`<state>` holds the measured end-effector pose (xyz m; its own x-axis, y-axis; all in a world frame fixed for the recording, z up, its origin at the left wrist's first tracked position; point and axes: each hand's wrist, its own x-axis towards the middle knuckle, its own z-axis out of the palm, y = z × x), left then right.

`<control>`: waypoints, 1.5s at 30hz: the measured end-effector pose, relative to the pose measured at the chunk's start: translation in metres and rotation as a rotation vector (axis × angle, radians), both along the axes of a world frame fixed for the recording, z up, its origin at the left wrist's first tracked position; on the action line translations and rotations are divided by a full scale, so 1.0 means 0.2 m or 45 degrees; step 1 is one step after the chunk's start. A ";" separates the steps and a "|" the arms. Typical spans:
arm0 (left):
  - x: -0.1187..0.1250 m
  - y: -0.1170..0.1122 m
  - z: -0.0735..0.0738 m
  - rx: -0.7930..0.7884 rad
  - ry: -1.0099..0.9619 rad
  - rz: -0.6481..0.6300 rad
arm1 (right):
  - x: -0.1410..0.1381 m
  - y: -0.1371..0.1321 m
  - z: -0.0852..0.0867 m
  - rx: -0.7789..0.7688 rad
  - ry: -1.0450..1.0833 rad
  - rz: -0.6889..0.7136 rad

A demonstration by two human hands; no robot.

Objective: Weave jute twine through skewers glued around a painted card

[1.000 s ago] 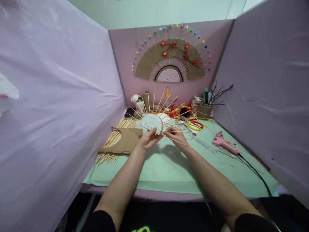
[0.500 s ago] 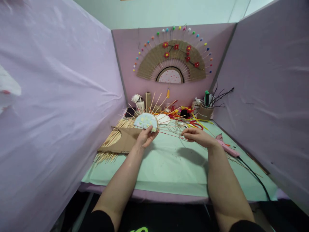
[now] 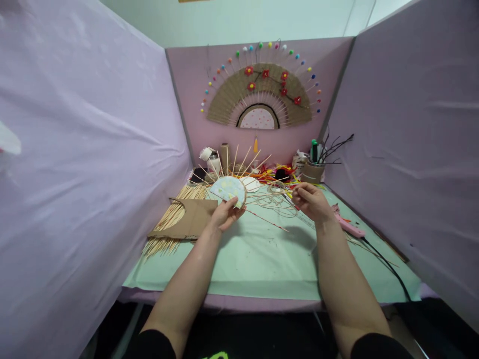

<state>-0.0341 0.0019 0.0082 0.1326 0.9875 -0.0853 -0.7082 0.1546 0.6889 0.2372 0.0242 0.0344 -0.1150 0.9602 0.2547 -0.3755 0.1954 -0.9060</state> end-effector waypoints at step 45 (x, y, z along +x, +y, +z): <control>0.11 -0.12 0.01 -0.208 -0.038 -0.506 | -0.26 0.13 -0.20 0.074 -0.417 -0.441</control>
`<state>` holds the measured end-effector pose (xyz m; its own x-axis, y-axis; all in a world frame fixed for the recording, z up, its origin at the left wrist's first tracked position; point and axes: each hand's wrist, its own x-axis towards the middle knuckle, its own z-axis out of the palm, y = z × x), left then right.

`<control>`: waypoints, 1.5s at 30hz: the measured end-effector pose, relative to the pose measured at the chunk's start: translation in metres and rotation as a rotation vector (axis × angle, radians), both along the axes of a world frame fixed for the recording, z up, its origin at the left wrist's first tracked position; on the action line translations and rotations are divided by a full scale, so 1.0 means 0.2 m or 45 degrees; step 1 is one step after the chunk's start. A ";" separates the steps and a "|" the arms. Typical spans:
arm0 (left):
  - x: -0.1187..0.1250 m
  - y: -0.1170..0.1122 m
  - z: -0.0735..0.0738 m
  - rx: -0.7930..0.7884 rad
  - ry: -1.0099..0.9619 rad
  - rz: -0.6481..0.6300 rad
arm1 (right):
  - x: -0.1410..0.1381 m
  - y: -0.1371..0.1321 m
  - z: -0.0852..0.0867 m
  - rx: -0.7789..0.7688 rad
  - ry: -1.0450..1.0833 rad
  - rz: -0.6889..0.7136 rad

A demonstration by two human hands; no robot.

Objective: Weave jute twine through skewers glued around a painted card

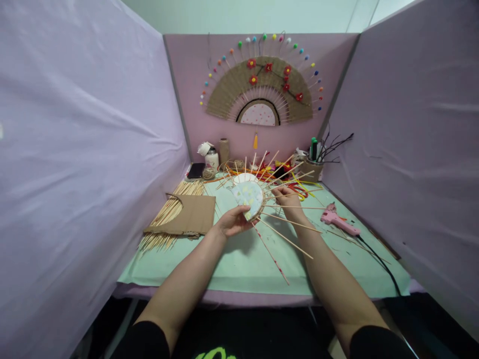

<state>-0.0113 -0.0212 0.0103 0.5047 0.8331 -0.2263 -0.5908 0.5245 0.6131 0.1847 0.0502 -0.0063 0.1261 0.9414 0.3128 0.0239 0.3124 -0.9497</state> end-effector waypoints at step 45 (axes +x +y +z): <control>-0.08 0.08 0.01 0.125 -0.027 0.281 | 0.35 -0.14 0.17 -0.102 0.121 0.512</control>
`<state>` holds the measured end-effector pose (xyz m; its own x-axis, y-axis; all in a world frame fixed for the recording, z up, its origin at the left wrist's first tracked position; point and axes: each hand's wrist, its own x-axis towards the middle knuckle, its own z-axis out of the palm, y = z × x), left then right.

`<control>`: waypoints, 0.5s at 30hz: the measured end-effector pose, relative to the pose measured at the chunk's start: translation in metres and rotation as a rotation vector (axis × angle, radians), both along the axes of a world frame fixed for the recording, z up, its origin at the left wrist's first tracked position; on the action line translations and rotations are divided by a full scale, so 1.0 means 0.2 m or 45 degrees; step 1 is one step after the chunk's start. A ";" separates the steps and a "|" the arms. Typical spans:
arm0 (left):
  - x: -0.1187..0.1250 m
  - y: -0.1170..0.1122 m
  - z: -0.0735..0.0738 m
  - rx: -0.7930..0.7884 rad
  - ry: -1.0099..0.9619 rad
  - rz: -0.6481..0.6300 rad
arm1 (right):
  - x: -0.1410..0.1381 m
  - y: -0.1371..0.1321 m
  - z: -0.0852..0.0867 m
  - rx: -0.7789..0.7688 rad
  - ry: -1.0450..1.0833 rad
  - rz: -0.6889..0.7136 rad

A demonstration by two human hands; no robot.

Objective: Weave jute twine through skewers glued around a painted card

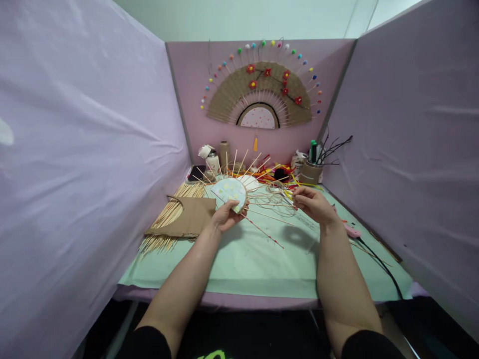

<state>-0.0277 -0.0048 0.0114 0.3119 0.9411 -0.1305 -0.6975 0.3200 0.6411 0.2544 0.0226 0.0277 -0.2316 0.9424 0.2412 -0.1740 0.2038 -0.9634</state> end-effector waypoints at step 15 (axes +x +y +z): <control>0.02 -0.04 0.01 0.048 0.078 -0.158 | -0.06 0.06 -0.02 -0.050 -0.033 -0.224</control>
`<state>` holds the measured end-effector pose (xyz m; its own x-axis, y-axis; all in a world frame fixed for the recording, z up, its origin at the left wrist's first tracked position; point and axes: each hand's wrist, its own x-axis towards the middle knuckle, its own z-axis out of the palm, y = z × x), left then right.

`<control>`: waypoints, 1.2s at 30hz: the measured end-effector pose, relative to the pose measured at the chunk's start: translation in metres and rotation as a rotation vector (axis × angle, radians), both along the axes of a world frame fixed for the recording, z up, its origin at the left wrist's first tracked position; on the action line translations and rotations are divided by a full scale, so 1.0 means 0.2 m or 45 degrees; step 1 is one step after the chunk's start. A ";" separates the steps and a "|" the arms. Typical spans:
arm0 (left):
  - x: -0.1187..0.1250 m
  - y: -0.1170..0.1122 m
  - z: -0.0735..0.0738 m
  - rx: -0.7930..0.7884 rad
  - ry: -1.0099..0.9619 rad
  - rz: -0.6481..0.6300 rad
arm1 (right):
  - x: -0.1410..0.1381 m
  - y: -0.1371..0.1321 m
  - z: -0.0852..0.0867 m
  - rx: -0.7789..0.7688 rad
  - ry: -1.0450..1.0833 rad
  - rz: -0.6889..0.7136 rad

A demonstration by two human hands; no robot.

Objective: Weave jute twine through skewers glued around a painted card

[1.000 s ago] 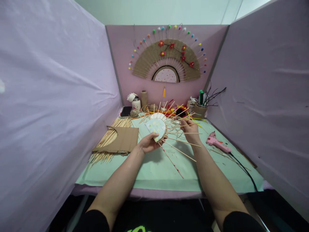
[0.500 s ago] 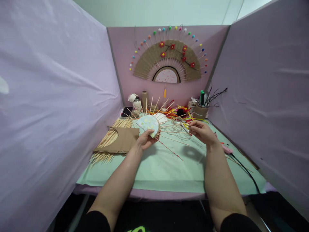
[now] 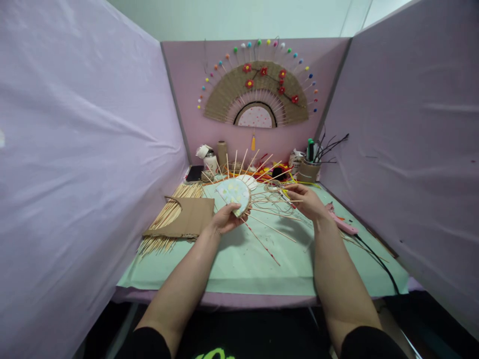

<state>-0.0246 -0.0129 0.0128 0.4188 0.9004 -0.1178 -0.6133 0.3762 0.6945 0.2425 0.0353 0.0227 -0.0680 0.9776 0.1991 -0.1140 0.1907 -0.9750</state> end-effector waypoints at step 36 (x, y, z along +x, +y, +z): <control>0.03 -0.03 -0.05 0.065 -0.051 -0.371 | -0.21 0.03 -0.07 0.261 -0.097 -0.438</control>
